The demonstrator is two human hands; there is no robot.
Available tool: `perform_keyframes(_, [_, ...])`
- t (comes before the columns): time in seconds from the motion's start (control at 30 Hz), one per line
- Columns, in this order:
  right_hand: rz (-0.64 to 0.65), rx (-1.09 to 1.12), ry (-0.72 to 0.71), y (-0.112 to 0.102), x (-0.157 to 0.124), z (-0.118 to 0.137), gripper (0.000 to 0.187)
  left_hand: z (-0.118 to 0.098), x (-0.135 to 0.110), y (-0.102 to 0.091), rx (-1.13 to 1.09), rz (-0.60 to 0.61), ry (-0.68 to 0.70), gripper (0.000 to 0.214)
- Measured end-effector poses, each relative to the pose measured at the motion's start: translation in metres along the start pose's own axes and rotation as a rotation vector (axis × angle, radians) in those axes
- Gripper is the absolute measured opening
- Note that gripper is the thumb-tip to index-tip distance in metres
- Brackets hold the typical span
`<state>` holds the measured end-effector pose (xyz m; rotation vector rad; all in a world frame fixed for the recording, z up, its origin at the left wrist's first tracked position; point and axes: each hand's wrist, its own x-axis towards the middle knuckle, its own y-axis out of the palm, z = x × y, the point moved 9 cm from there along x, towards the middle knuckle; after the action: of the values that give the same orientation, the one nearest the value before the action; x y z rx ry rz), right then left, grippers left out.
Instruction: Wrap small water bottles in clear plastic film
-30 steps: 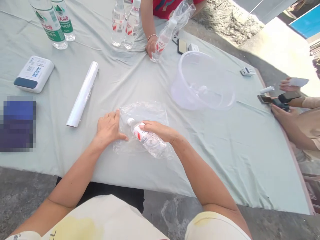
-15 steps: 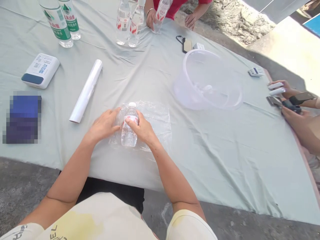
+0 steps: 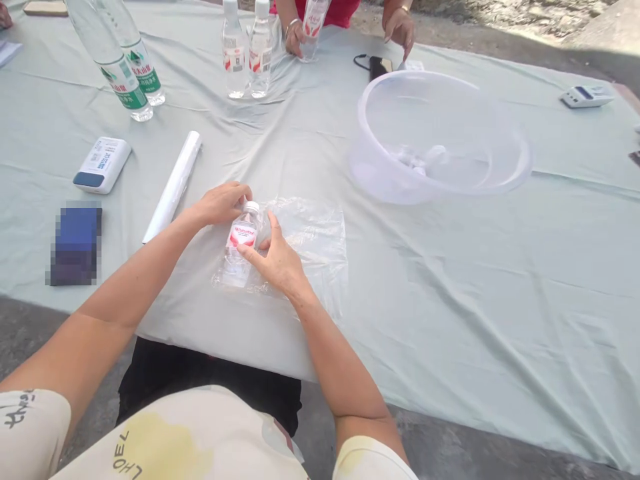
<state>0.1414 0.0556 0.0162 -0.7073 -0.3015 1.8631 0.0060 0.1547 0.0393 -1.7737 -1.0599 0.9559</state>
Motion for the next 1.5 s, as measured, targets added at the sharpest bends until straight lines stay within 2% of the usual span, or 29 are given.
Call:
perform_keyframes(0.1, [0.000, -0.043, -0.060, 0.003, -0.005, 0.008, 0.106, 0.004, 0.007, 0.003, -0.032, -0.022, 0.038, 0.021])
perform_keyframes(0.27, [-0.010, -0.156, -0.150, 0.005, -0.009, 0.017, 0.084, 0.002, 0.008, 0.001, -0.078, -0.042, 0.064, 0.004])
perform_keyframes(0.47, [0.004, -0.081, -0.186, 0.001, -0.010, 0.015, 0.083, 0.018, -0.004, -0.013, -0.235, -0.070, -0.093, 0.017])
perform_keyframes(0.63, [-0.006, -0.043, -0.184, 0.000, -0.010, 0.014, 0.081, 0.031, -0.007, -0.010, -0.443, -0.064, -0.216, 0.018])
perform_keyframes(0.73, [0.005, -0.035, -0.186, 0.001, -0.010, 0.014, 0.081, 0.042, -0.005, -0.011, -0.485, -0.170, -0.337, 0.013])
perform_keyframes(0.83, [0.015, -0.035, -0.185, 0.002, -0.008, 0.013, 0.082, 0.052, -0.010, -0.024, -0.431, -0.386, -0.426, 0.005])
perform_keyframes(0.87, [0.018, -0.033, -0.185, 0.002, -0.008, 0.013, 0.082, 0.051, -0.012, -0.029, -0.413, -0.446, -0.413, 0.005])
perform_keyframes(0.93, [0.021, -0.024, -0.187, 0.003, -0.006, 0.012, 0.083, 0.039, -0.012, -0.039, -0.384, -0.479, -0.282, 0.006])
perform_keyframes(1.0, [0.020, -0.018, -0.187, 0.003, -0.005, 0.011, 0.085, 0.018, -0.009, -0.046, -0.358, -0.433, -0.115, 0.005])
perform_keyframes(1.07, [0.019, -0.024, -0.184, 0.004, -0.004, 0.010, 0.086, -0.001, -0.005, -0.049, -0.285, -0.368, -0.057, 0.016])
perform_keyframes(1.13, [0.017, -0.042, -0.179, 0.005, -0.004, 0.011, 0.085, -0.016, 0.005, -0.045, -0.155, -0.251, -0.101, 0.036])
perform_keyframes(1.2, [0.019, -0.060, -0.173, 0.005, -0.005, 0.012, 0.083, -0.031, 0.017, -0.031, 0.003, -0.070, -0.144, 0.044])
perform_keyframes(1.3, [0.031, -0.077, -0.157, 0.004, -0.007, 0.014, 0.082, -0.045, 0.034, -0.015, 0.165, 0.112, -0.164, 0.027])
perform_keyframes(1.37, [0.046, -0.080, -0.147, 0.004, -0.007, 0.015, 0.082, -0.045, 0.045, -0.016, 0.184, 0.132, -0.166, 0.014])
perform_keyframes(1.5, [0.056, -0.065, -0.152, 0.003, -0.007, 0.015, 0.082, -0.027, 0.068, -0.043, 0.220, -0.020, -0.108, 0.016])
